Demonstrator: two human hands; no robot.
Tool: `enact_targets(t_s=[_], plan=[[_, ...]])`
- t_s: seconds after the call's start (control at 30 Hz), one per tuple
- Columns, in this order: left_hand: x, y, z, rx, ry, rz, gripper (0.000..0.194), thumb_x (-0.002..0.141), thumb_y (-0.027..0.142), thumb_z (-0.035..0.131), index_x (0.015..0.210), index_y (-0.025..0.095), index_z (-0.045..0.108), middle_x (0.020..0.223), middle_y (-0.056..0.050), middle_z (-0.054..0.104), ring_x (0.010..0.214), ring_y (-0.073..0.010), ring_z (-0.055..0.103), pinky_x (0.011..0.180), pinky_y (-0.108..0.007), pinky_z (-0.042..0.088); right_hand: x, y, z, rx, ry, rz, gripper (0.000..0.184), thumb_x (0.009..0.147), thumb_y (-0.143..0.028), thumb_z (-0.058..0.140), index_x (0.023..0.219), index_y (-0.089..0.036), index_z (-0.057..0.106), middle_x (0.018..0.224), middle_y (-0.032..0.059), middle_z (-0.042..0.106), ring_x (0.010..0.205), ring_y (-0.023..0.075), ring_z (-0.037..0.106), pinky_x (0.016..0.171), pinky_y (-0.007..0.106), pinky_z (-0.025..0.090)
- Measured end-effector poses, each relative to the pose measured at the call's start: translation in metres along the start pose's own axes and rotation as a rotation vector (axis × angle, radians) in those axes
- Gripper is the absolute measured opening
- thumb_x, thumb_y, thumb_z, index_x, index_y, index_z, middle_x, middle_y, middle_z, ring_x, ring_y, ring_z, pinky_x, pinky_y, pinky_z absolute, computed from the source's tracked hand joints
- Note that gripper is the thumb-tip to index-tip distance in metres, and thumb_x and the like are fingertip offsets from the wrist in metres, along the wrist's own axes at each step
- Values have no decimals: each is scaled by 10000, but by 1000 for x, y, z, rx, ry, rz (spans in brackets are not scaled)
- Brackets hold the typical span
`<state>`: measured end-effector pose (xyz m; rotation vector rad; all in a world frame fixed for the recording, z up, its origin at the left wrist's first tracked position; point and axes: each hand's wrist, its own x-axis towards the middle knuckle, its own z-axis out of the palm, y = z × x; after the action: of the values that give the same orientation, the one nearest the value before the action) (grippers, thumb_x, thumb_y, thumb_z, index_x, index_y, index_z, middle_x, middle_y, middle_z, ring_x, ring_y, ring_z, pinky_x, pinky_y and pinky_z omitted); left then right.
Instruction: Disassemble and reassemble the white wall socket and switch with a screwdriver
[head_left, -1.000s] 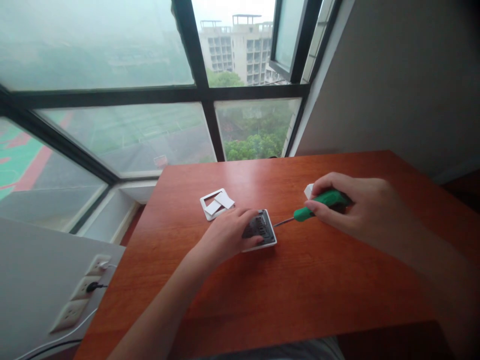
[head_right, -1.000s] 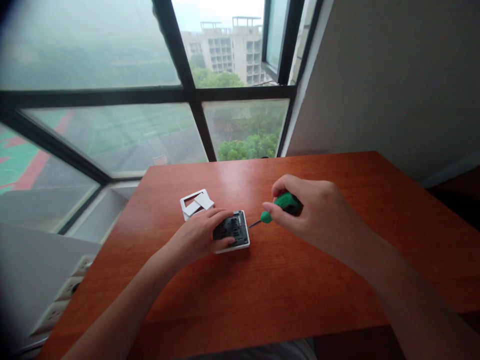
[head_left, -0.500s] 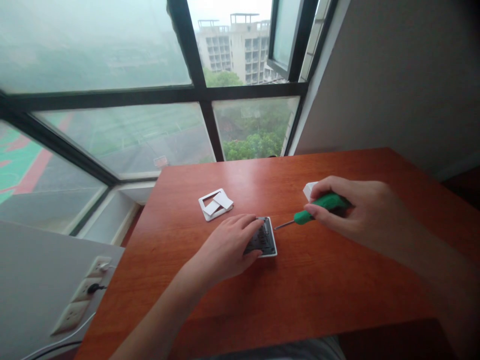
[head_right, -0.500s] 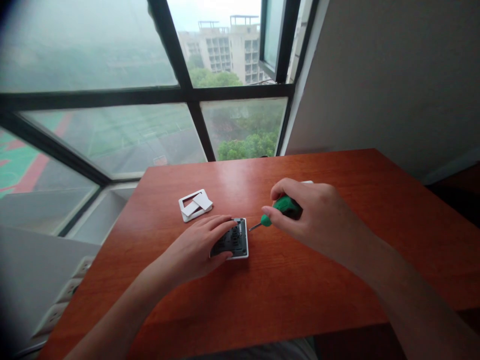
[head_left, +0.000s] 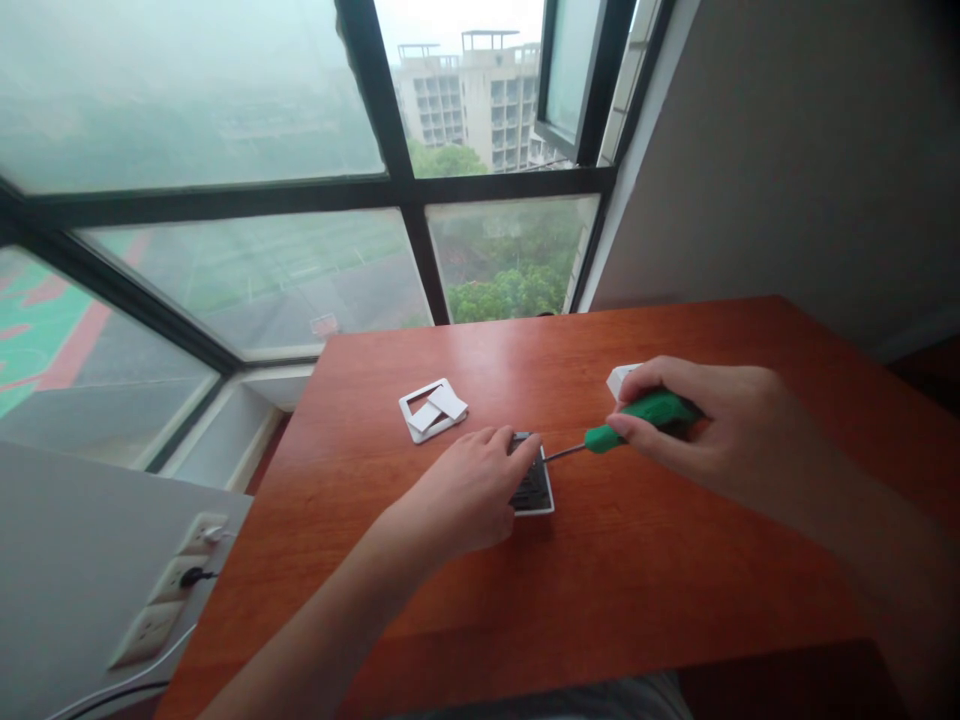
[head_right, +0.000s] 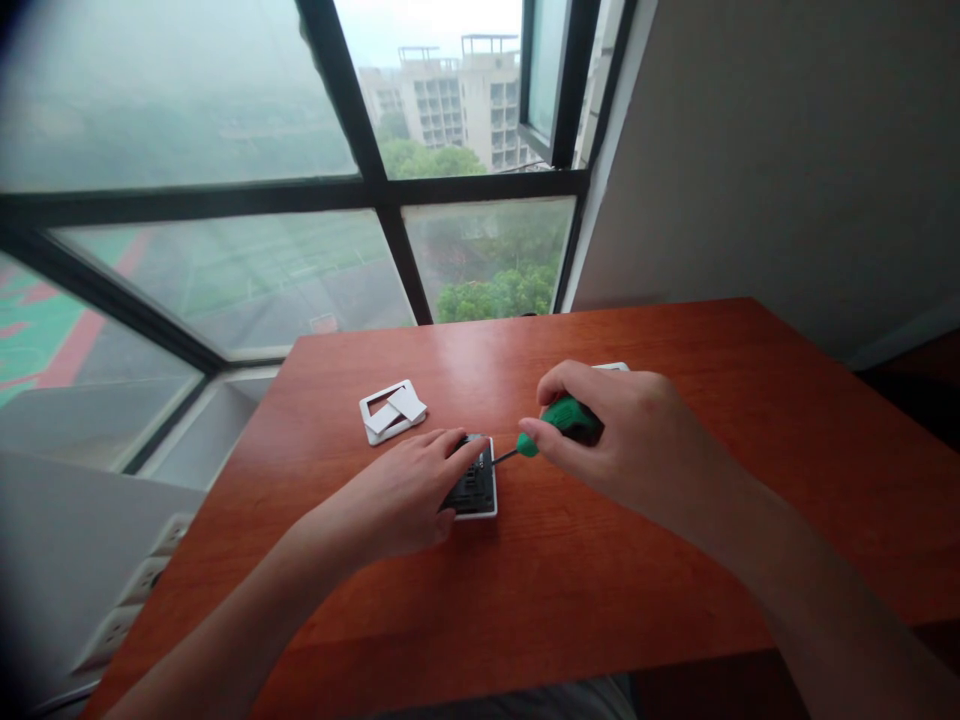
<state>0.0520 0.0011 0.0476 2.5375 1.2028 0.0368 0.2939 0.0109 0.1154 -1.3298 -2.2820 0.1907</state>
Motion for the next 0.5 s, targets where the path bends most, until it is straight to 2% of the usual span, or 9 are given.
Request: enact_targets(t_s=[0.1,0.23,0.5], plan=[[0,-2,0,16,11,-28,706,644,107,633,1310,212,425,1223,-126,551,1078,-316,562,921,-436,466,-2,0,-1,8,4,10,168,828,-413,626,832,-248,598,773,11,699,642,207,637,585,337,410],[-2,-7,3,-30,52,-29,770,653,149,657,1366,218,376,1284,-121,517,1133,-315,528,960,-429,449,-5,0,-3,21,11,2,167,837,-410,619,830,-245,595,745,4,681,612,194,619,568,324,398],[-7,-12,3,-96,125,-18,819,645,130,668,1391,226,343,1342,-113,503,1181,-305,507,1001,-425,431,-7,2,-6,-13,43,15,175,845,-424,611,824,-252,585,686,4,651,562,184,584,530,319,374]])
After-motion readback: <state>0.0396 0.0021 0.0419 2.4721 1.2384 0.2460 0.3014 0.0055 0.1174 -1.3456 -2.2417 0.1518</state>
